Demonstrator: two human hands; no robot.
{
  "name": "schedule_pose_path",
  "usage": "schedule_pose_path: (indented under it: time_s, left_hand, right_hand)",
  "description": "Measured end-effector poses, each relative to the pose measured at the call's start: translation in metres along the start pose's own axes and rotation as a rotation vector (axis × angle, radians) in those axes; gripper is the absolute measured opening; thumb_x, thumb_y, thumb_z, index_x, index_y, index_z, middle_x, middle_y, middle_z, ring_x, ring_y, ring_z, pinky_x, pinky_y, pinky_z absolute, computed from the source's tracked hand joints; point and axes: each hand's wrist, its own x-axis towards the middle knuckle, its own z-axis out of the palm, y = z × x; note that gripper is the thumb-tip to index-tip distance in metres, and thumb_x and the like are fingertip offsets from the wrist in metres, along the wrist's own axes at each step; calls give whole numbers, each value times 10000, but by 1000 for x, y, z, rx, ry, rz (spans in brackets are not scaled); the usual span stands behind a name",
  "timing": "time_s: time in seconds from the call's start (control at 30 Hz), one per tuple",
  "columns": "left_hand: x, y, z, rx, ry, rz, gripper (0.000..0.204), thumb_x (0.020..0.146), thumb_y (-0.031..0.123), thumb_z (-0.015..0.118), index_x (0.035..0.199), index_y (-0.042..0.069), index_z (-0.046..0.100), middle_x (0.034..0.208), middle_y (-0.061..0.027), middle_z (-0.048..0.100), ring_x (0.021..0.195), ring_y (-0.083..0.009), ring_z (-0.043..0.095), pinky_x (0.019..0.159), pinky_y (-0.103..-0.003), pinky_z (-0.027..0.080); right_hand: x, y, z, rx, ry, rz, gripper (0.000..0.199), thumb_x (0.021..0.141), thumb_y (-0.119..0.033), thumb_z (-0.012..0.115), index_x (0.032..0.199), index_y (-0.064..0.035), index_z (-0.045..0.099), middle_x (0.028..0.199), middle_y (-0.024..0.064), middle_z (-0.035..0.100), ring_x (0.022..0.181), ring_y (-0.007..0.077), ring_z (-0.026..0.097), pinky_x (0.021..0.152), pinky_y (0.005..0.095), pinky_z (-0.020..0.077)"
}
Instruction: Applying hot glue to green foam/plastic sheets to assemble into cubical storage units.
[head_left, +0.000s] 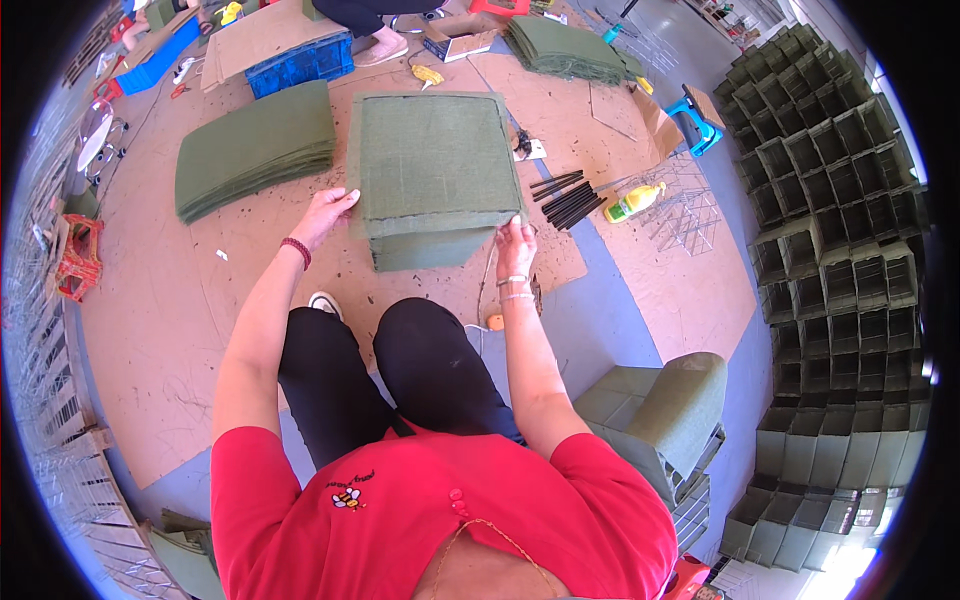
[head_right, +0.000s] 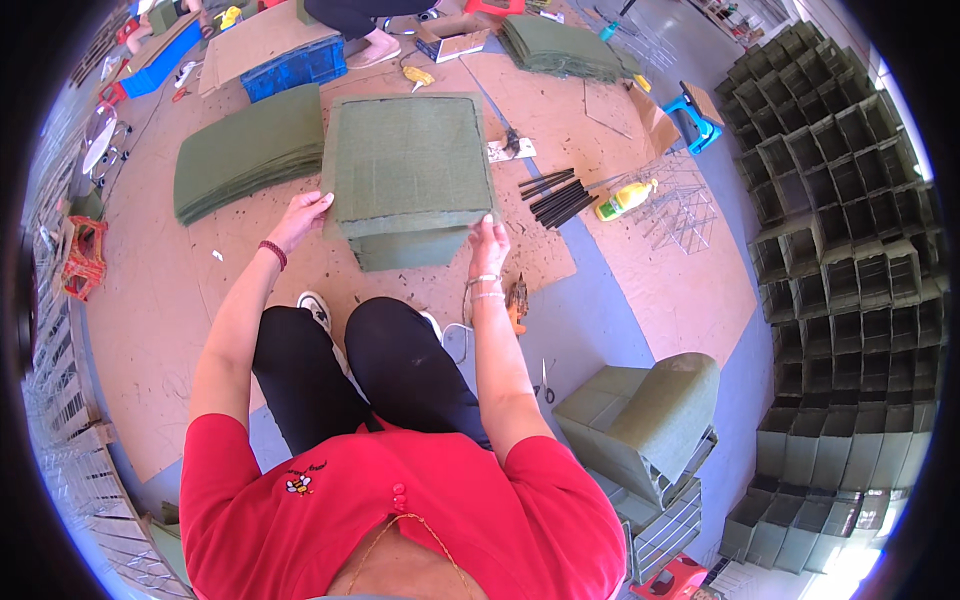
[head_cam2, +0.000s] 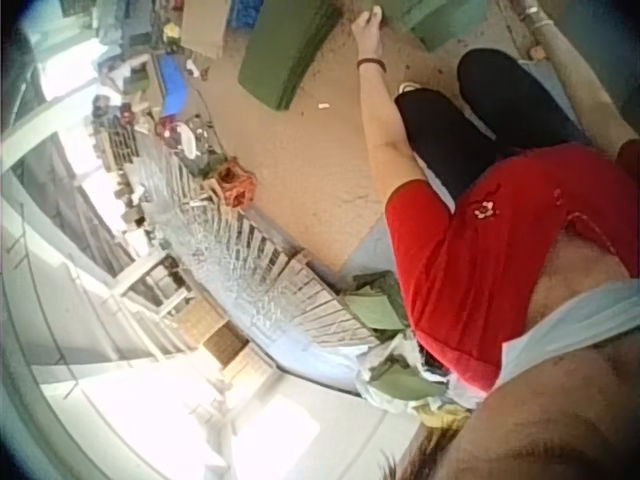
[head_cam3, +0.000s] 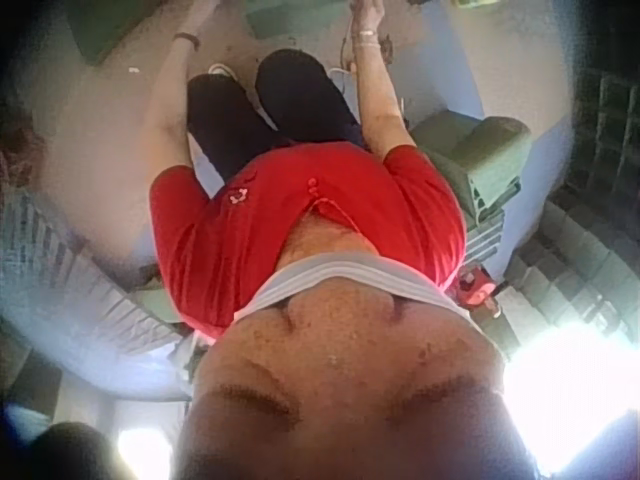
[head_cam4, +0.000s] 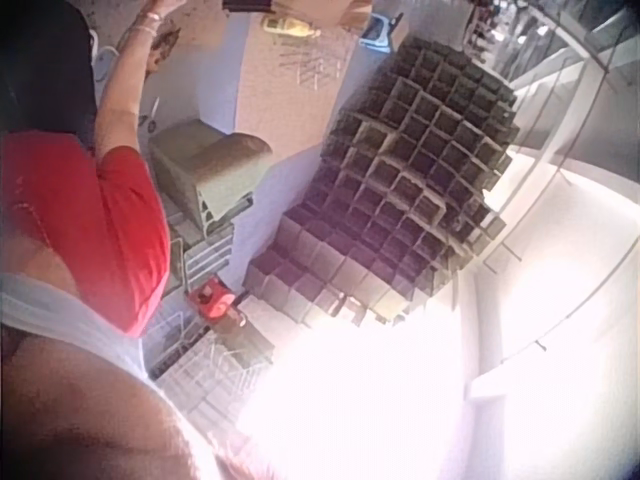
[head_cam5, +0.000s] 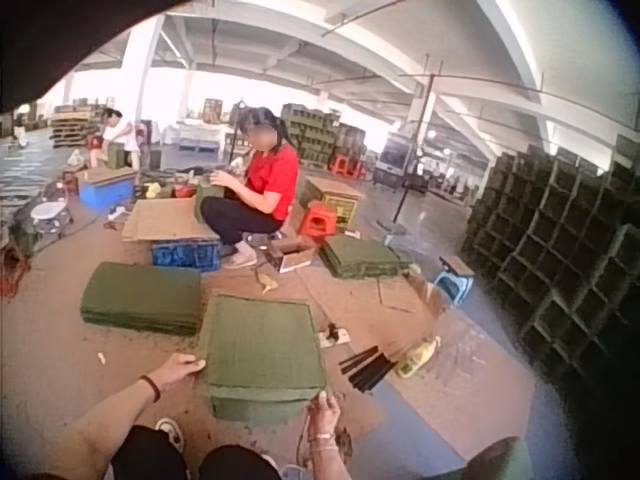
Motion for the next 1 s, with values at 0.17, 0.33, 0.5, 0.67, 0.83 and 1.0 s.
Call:
schedule_pose_path:
  time_s: [0.17,0.33,0.5,0.67,0.83,1.0]
  left_hand:
    - [-9,1,-3,-11,36,-10,202,917,271,542,933,88,626,861,34,620,757,-54,573,701,-235,480]
    - [-16,2,7,-31,30,15,192,914,275,548,935,98,619,862,38,611,765,-54,566,704,-232,471]
    - [1,-2,68,-279,-19,11,254,889,215,588,969,-26,601,929,-74,619,831,-159,602,780,-323,519]
    - [24,3,78,-244,-21,39,262,884,184,593,959,-67,583,929,-122,612,804,-208,628,772,-309,532]
    - [36,14,110,-234,-82,50,314,890,216,590,926,-95,572,904,-146,617,811,-220,640,778,-315,536]
    - [32,5,95,-244,-24,56,293,891,215,587,910,-78,580,896,-147,624,815,-225,643,787,-317,535]
  right_hand:
    - [-22,30,10,112,43,218,428,941,-350,463,1223,-32,411,965,178,576,893,318,594,806,422,494]
    - [45,33,18,61,-48,178,325,956,-271,436,1175,-31,438,946,144,576,892,281,586,792,404,489]
    - [125,0,26,-6,-237,197,411,944,-199,440,1332,-106,342,976,117,584,898,241,583,827,395,466]
    - [104,36,-10,-81,-86,299,484,910,-215,515,1338,-75,337,1061,162,592,947,261,603,794,363,491]
    - [57,126,-316,-572,736,309,134,752,-185,660,736,-87,569,594,49,543,491,173,550,408,282,446]
    - [-26,213,-365,-1105,726,663,351,711,-252,722,982,-99,561,716,80,572,565,205,577,476,378,493]
